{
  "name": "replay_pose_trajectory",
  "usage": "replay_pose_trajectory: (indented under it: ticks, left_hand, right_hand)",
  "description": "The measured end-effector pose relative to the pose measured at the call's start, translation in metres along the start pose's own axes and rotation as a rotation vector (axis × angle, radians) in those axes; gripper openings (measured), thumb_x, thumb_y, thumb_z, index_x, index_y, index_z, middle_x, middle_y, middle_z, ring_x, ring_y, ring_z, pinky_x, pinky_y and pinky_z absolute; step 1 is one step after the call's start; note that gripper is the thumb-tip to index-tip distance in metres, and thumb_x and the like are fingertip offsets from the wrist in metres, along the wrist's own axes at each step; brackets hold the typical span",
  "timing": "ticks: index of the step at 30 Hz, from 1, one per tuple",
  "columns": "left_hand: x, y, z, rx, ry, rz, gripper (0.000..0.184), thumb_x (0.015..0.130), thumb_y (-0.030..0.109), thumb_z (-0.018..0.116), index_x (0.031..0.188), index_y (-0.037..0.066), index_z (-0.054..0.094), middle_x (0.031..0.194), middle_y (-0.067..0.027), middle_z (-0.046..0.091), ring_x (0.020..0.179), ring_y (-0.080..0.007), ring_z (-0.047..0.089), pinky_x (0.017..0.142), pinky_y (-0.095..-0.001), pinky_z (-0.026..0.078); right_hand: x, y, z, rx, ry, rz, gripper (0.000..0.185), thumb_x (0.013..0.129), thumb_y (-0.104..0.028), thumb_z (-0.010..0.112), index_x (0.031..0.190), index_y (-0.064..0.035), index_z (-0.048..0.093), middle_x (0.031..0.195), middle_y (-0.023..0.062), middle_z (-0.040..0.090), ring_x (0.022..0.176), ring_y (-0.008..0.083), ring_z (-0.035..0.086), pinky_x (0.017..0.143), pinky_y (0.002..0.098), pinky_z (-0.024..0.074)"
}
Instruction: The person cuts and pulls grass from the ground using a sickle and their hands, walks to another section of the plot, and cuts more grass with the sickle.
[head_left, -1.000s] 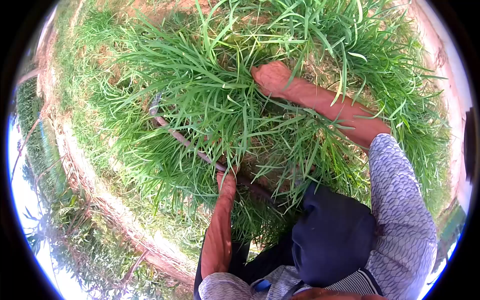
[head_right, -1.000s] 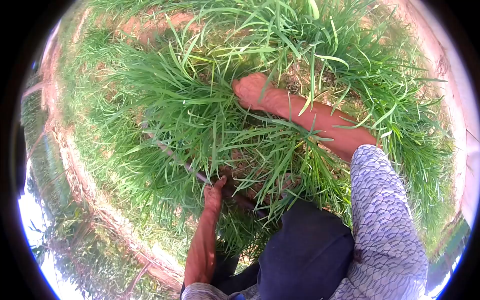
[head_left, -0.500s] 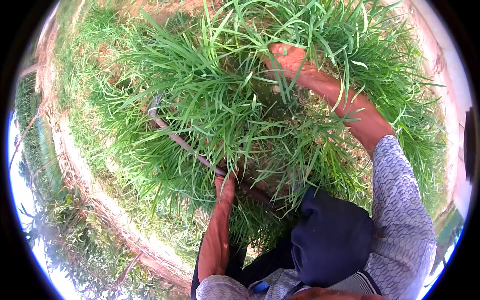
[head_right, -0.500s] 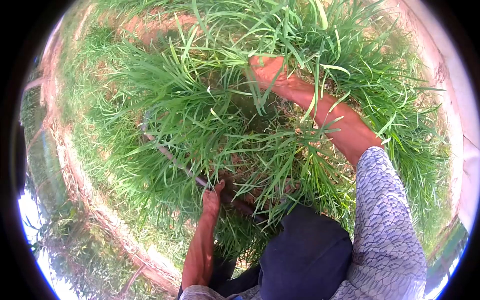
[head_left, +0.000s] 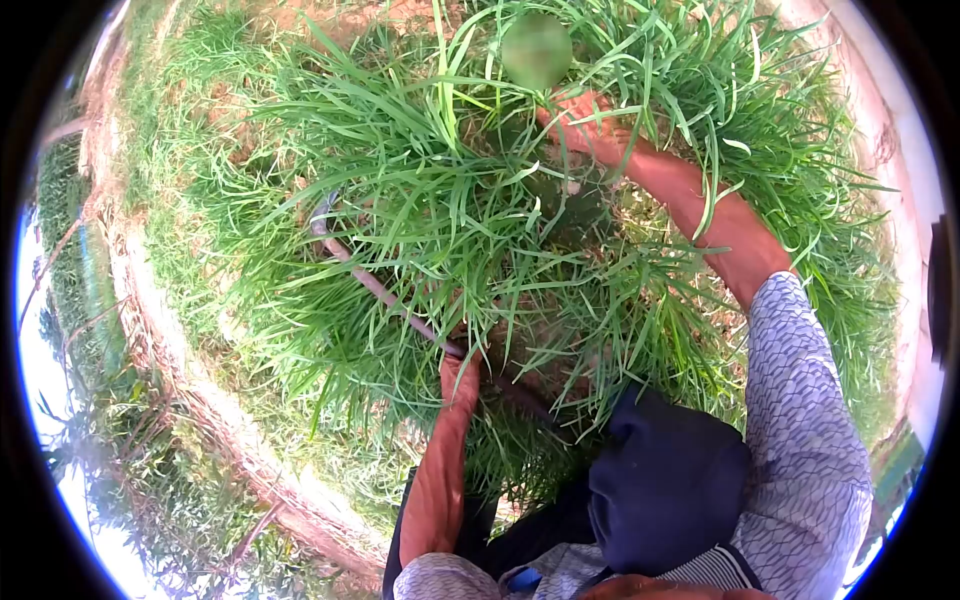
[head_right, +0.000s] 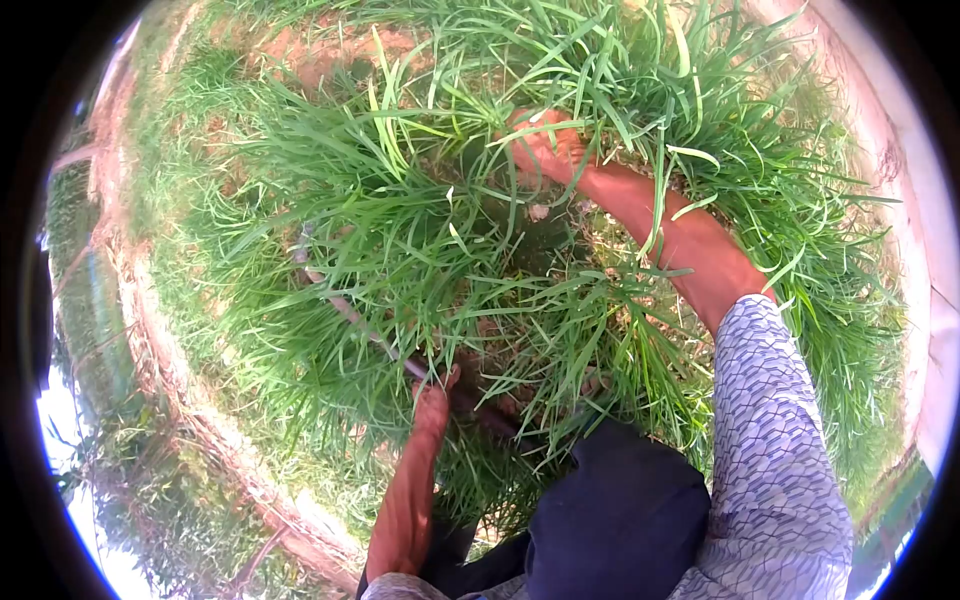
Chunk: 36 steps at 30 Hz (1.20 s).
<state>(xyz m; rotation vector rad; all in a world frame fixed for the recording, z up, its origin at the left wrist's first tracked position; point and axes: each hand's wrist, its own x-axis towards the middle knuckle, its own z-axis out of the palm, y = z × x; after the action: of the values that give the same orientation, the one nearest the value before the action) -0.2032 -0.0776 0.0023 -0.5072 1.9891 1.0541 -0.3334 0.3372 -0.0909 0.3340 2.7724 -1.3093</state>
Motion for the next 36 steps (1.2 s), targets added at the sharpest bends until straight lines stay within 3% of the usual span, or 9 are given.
replay_pose_trajectory:
  ticks: [7, 9, 13, 15, 18, 22, 29, 34, 36]
  left_hand:
    - [0.003, -0.005, 0.005, -0.229, 0.119, -0.02, 0.018, 0.078, 0.009, 0.075, 0.089, 0.005, 0.062, 0.081, 0.0008, 0.061, 0.072, -0.0091, 0.05, 0.064, -0.0259, 0.043]
    - [-0.002, -0.002, 0.004, -0.191, 0.126, 0.038, 0.015, 0.077, 0.009, 0.075, 0.081, 0.005, 0.062, 0.074, 0.003, 0.058, 0.065, -0.007, 0.046, 0.055, -0.0247, 0.038]
    - [0.012, -0.017, 0.002, -0.107, 0.117, 0.036, 0.016, 0.077, 0.009, 0.076, 0.074, 0.006, 0.06, 0.069, 0.0054, 0.053, 0.059, -0.0051, 0.041, 0.049, -0.0244, 0.033]
    - [0.011, -0.017, 0.004, -0.176, 0.11, 0.103, 0.017, 0.077, 0.009, 0.075, 0.074, 0.006, 0.059, 0.067, 0.0057, 0.051, 0.057, -0.0051, 0.04, 0.048, -0.0245, 0.032]
    - [0.016, -0.024, 0.003, -0.19, 0.096, 0.133, 0.017, 0.078, 0.008, 0.074, 0.076, 0.005, 0.058, 0.066, 0.0045, 0.051, 0.057, -0.0064, 0.042, 0.048, -0.0246, 0.033]
    - [0.009, -0.009, 0.006, -0.231, 0.064, 0.132, 0.017, 0.08, 0.006, 0.072, 0.078, 0.004, 0.056, 0.067, 0.0003, 0.054, 0.057, -0.0094, 0.046, 0.05, -0.0253, 0.038]
    - [0.032, -0.048, 0.012, -0.486, 0.128, 0.208, 0.019, 0.081, 0.006, 0.07, 0.076, 0.006, 0.052, 0.067, -0.0002, 0.052, 0.059, -0.0088, 0.049, 0.052, -0.0253, 0.042]
    - [0.028, -0.053, 0.008, -0.446, 0.031, 0.121, 0.011, 0.082, 0.005, 0.069, 0.082, 0.004, 0.058, 0.074, -0.0008, 0.058, 0.068, -0.0095, 0.053, 0.058, -0.0254, 0.043]
    - [0.015, -0.036, 0.008, -0.406, 0.012, 0.162, 0.01, 0.082, 0.004, 0.068, 0.089, 0.003, 0.06, 0.078, -0.0018, 0.06, 0.071, -0.0103, 0.054, 0.061, -0.0263, 0.043]
  right_hand:
    - [0.02, -0.064, 0.019, -0.768, 0.174, -0.323, 0.016, 0.072, -0.024, 0.061, 0.072, -0.0077, 0.063, 0.065, 0.0106, 0.062, 0.061, 0.0255, 0.064, 0.051, 0.0402, 0.0496]
    - [0.027, -0.079, 0.012, -0.693, -0.142, -0.101, 0.014, 0.07, -0.021, 0.061, 0.071, -0.0071, 0.065, 0.066, 0.0131, 0.063, 0.058, 0.0273, 0.065, 0.045, 0.0404, 0.0483]
    - [0.031, -0.076, 0.013, -0.609, -0.047, -0.021, 0.011, 0.07, -0.016, 0.06, 0.07, -0.0052, 0.064, 0.064, 0.0145, 0.06, 0.051, 0.0286, 0.059, 0.039, 0.0399, 0.0457]
    - [0.033, -0.06, 0.027, -0.499, 0.043, 0.011, 0.015, 0.074, -0.016, 0.056, 0.067, -0.0034, 0.059, 0.064, 0.0152, 0.059, 0.053, 0.0268, 0.059, 0.041, 0.0401, 0.0444]
    - [0.052, -0.012, 0.062, -1.295, 0.782, -0.216, 0.024, 0.082, -0.029, 0.053, 0.068, -0.0095, 0.051, 0.054, 0.0058, 0.046, 0.042, 0.0187, 0.043, 0.038, 0.0345, 0.0405]
    - [0.04, -0.082, 0.008, -0.114, -0.105, -0.13, 0.027, 0.087, -0.036, 0.052, 0.087, -0.0096, 0.056, 0.071, 0.0053, 0.055, 0.067, 0.0157, 0.053, 0.067, 0.033, 0.0485]
    - [0.058, -0.142, 0.008, -0.459, -0.267, -0.034, 0.024, 0.077, -0.021, 0.053, 0.093, -0.0099, 0.068, 0.096, 0.013, 0.068, 0.094, 0.0305, 0.065, 0.082, 0.0417, 0.0497]
    - [0.048, -0.108, 0.03, -0.529, 0.174, -0.469, 0.007, 0.072, -0.015, 0.055, 0.074, -0.0094, 0.051, 0.064, 0.0043, 0.056, 0.064, 0.0224, 0.06, 0.049, 0.0366, 0.0461]
    - [0.043, -0.12, 0.014, -0.596, 0.165, -0.314, 0.01, 0.072, -0.015, 0.055, 0.078, -0.0096, 0.05, 0.065, 0.0058, 0.056, 0.061, 0.0225, 0.058, 0.049, 0.0371, 0.0462]
